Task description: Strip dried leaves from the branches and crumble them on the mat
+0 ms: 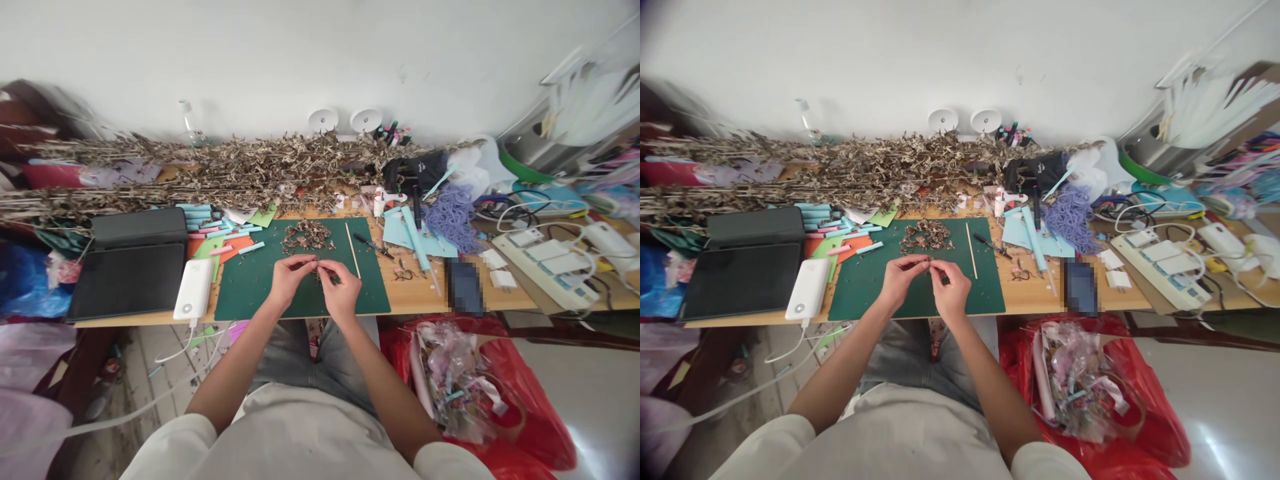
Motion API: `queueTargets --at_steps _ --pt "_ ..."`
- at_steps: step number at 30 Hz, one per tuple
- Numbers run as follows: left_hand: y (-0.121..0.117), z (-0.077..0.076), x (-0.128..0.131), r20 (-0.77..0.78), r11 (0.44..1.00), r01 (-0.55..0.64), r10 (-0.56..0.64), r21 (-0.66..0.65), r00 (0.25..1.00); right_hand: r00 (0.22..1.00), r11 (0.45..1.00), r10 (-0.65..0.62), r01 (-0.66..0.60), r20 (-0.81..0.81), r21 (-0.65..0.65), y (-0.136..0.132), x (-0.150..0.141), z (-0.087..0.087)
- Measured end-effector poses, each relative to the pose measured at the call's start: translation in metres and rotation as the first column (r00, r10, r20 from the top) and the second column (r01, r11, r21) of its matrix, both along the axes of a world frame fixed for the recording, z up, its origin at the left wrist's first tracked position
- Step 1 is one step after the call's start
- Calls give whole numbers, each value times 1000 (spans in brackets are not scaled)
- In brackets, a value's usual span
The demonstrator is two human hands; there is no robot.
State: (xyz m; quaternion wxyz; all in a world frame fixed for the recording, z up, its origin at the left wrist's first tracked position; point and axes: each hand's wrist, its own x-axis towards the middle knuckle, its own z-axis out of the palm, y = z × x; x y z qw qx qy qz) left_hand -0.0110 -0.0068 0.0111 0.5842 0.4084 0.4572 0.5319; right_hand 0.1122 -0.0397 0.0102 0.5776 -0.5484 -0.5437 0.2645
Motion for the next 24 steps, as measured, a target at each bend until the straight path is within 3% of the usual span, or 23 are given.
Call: queueTargets --at_steps 4,6,9,13,18,24 --pt "1 0 -3 164 993 -6 26 -122 986 999 998 37 -38 21 46 -3 6 4" --pt "0 3 -3 190 988 5 25 -154 982 997 999 51 -51 -52 12 2 10 4" --pt "-1 6 -3 217 985 26 12 -171 976 975 980 181 -190 -130 -63 10 15 2" --pt "-2 4 -3 225 984 75 -36 -165 974 959 958 249 -264 -132 -109 16 19 1" --pt "3 -3 -7 95 985 135 -125 -109 988 974 973 213 -205 72 -108 16 24 8" --pt "10 -2 -5 -141 989 146 -150 -40 979 939 976 213 -194 271 -94 17 25 11"
